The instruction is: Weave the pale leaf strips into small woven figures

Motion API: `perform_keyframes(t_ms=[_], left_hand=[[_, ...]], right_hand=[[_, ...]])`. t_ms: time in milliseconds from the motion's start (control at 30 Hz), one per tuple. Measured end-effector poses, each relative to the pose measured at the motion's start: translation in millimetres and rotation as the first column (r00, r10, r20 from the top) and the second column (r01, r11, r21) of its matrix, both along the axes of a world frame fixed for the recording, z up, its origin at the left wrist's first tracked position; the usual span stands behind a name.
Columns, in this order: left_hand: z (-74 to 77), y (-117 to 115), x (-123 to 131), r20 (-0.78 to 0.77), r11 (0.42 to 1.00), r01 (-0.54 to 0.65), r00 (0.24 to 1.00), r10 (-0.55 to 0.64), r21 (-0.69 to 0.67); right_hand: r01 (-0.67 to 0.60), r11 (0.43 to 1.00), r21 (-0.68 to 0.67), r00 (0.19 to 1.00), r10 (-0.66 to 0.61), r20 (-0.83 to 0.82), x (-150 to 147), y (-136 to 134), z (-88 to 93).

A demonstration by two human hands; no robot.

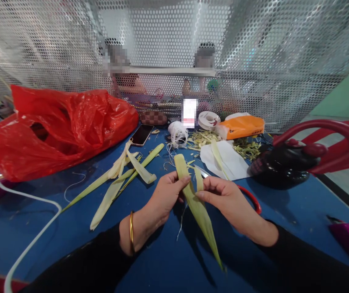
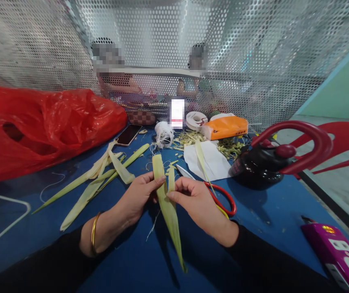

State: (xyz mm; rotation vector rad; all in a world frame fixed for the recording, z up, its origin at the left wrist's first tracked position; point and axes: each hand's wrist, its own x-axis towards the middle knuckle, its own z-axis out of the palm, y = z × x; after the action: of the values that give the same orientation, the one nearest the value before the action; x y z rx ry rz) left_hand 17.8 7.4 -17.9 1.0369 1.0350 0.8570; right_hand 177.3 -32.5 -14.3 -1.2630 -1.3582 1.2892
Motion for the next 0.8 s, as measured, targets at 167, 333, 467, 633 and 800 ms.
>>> perform_keyframes(t_ms=[167,333,467,633,800], left_hand=[[-3.6,2.9,-1.4,-0.036,0.999,-0.032,0.999,0.033,0.015],[-4.6,5.3,-1.3,-0.014,0.997,-0.08,0.997,0.081,0.017],[-2.9,4.0,-1.1,0.041,0.996,-0.083,0.996,0.084,-0.028],[1.9,-3.6,-0.2,0.113,0.989,0.125,0.987,-0.116,-0.082],[6.2,-6.0,0.9,0.102,0.991,0.109,0.99,-0.1,-0.082]], right_hand=[[0.0,1.0,0.024,0.995,0.002,-0.097,-0.5,-1.4,7.5],[-0.131,0.985,-0.108,0.989,0.123,-0.077,-1.3,-2.3,5.7],[-0.126,0.987,-0.101,0.992,0.125,-0.02,-1.6,-2.2,2.4],[0.039,0.998,-0.049,0.997,-0.042,-0.063,-0.9,0.7,3.4],[-0.038,0.993,-0.114,0.995,0.027,-0.093,-2.9,1.3,4.5]])
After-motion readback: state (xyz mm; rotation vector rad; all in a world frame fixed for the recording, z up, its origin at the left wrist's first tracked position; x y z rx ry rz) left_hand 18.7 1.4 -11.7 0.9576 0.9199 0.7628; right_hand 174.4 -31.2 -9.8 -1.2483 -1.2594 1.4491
